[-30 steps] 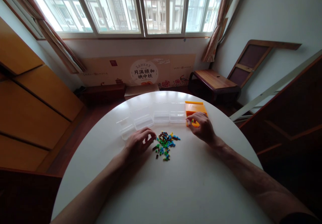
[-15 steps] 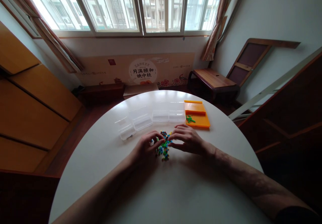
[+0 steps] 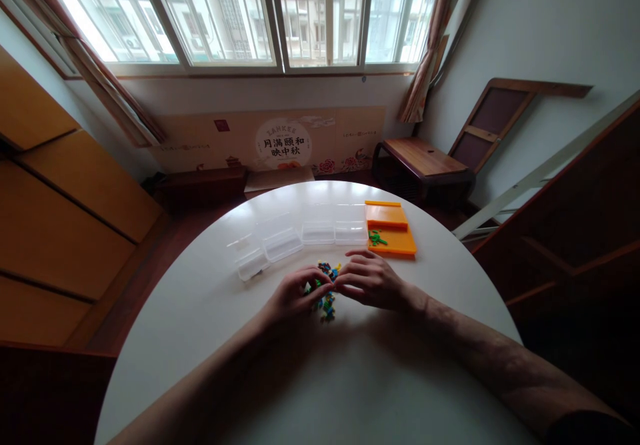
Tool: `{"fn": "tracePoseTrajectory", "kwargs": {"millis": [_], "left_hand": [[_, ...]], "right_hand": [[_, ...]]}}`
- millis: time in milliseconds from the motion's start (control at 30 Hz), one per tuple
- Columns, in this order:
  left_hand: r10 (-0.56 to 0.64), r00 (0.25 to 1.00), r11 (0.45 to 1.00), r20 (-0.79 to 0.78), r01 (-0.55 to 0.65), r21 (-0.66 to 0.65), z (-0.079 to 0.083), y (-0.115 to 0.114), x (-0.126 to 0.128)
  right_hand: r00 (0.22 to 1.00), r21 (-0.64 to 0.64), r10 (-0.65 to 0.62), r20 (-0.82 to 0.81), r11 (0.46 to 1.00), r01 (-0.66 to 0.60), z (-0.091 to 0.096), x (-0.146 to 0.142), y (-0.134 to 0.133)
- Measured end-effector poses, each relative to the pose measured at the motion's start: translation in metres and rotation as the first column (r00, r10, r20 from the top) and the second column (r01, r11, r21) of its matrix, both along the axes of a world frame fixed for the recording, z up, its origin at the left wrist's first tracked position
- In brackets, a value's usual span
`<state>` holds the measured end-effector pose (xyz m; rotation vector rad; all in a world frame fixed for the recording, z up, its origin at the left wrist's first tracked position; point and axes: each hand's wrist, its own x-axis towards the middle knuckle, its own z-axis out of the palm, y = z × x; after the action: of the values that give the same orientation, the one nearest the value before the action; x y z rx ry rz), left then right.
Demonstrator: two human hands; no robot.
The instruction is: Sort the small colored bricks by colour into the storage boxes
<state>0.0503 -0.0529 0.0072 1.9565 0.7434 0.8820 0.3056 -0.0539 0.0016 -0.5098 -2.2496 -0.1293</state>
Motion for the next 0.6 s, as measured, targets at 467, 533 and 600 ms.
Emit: {"fn": "tracePoseTrajectory", "kwargs": {"millis": [467, 533, 600], "left_hand": [[0.134, 0.97, 0.945, -0.202, -0.064, 0.319, -0.006, 0.025, -0.053], [0.131, 0.961, 0.939, -0.242, -0.042, 0.341, -0.005, 0.024, -0.056], [0.107, 0.955, 0.933, -0.278, 0.001, 0.36, -0.002, 0.022, -0.057]], "right_hand": [[0.848, -0.216, -0.502, -0.171, 0.858, 0.465, -0.007, 0.054, 0.03], [0.797, -0.253, -0.59, -0.132, 0.797, 0.548, -0.011, 0.063, 0.034], [0.757, -0.285, -0.645, -0.104, 0.748, 0.599, -0.016, 0.068, 0.038]]}}
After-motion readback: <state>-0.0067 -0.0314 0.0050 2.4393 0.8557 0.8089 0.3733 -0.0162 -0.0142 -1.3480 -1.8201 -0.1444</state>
